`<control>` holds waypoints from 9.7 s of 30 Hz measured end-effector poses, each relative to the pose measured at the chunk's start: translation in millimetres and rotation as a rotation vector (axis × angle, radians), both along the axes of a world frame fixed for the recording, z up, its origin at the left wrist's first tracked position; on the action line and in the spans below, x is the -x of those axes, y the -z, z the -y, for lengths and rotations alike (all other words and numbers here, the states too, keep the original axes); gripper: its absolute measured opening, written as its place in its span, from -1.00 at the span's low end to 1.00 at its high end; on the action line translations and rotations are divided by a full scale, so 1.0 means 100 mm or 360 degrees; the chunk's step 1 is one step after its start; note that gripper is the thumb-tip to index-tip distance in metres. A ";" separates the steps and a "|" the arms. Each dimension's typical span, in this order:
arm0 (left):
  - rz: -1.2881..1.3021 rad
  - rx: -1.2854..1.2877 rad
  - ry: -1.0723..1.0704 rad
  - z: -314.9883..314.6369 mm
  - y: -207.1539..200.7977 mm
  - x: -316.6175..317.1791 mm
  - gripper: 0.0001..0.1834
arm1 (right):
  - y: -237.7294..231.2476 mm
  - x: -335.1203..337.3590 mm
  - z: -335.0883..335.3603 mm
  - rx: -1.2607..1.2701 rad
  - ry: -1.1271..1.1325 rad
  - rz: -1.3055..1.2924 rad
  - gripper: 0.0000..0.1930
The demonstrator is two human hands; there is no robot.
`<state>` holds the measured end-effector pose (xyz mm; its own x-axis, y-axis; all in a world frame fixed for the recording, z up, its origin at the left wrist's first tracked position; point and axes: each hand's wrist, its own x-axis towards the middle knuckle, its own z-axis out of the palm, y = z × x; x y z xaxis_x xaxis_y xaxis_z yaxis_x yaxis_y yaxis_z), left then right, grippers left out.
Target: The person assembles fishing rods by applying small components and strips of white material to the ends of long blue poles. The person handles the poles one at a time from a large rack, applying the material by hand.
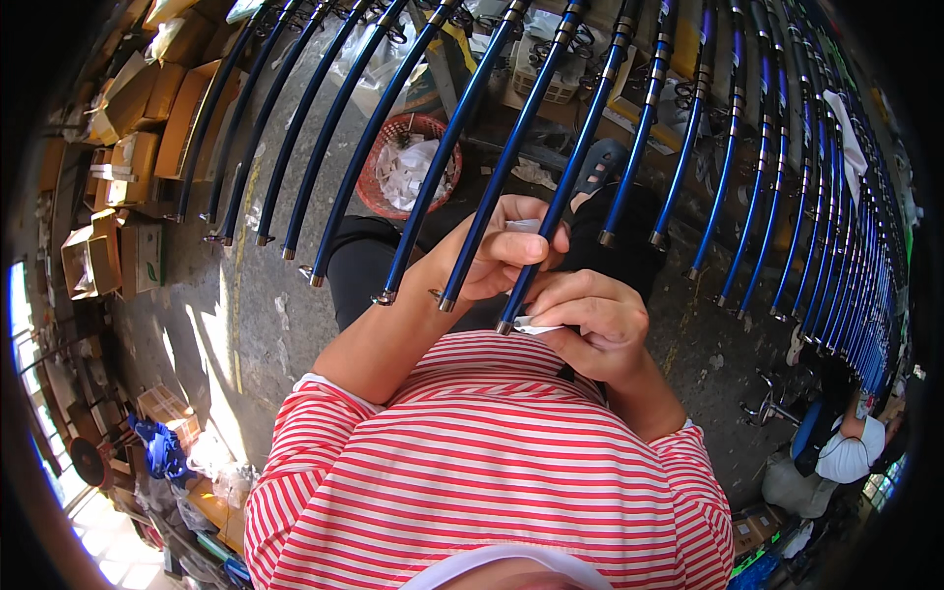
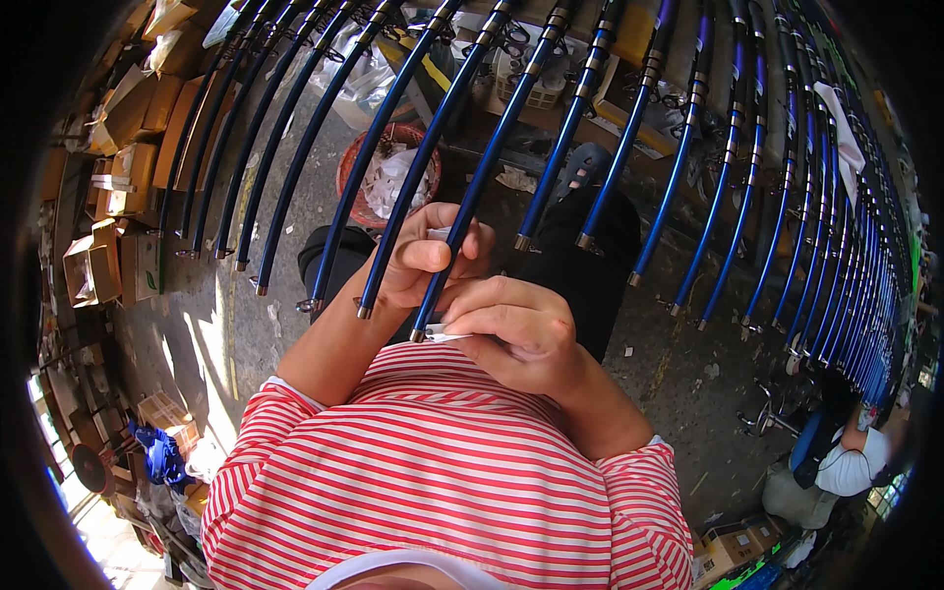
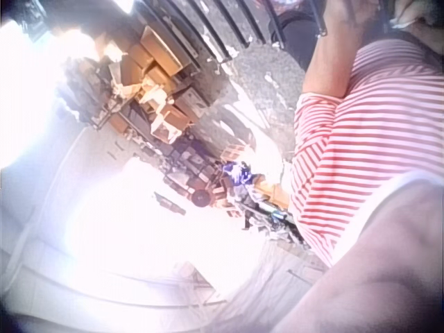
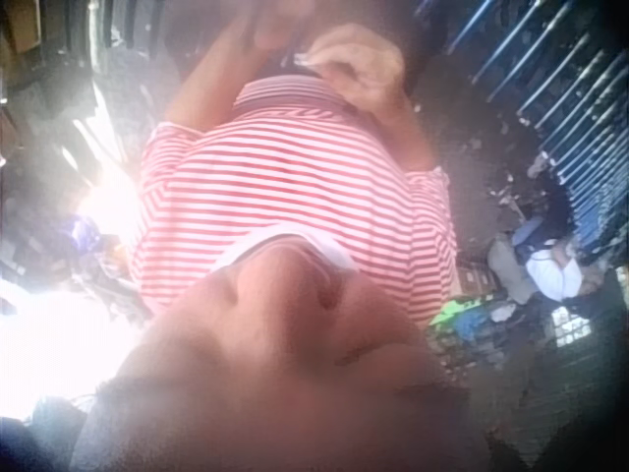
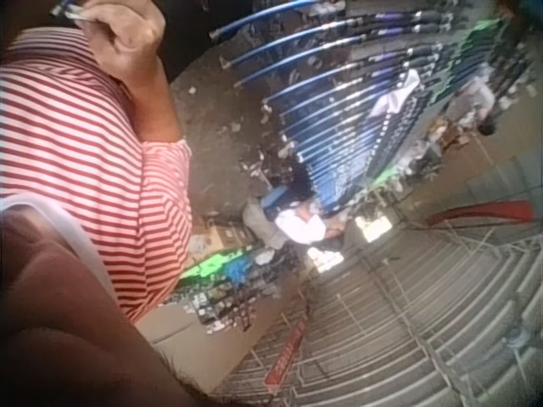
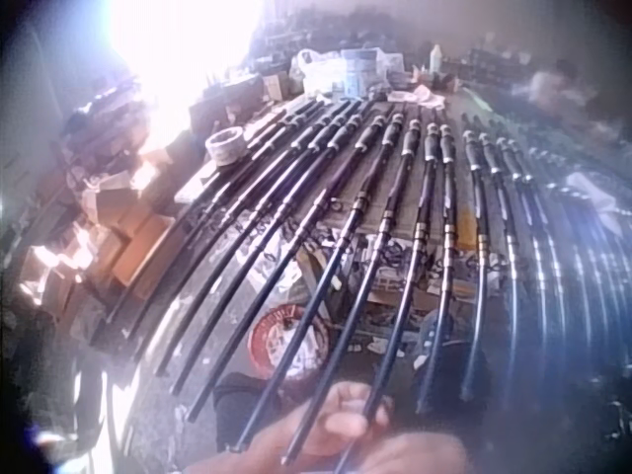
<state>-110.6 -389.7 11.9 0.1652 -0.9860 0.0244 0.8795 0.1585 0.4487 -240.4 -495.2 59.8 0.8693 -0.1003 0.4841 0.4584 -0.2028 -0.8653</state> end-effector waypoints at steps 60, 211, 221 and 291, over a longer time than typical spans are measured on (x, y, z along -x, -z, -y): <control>-0.0870 -0.1541 -0.0456 -0.90 2.03 0.15 -0.36 | 2.27 -0.60 -0.78 0.1063 -0.0241 -0.0682 -0.72; -0.0429 0.0272 -0.0406 0.30 -0.02 0.68 -0.66 | -0.09 0.32 0.33 0.0315 -0.0173 0.0090 -0.88; -0.0290 0.0238 -0.0386 0.30 -0.10 0.67 -0.64 | -0.09 0.32 0.31 0.0321 -0.0158 0.0132 -0.88; -0.0297 0.0178 -0.0259 0.47 -0.02 0.88 -0.64 | -0.05 0.68 0.57 0.0252 0.0066 0.0085 -0.84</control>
<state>-198.6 -436.9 13.7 0.3331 -0.9389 0.0861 0.9042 0.3440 0.2530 -308.9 -552.4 65.0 0.8386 -0.0543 0.5420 0.4913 -0.3542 -0.7957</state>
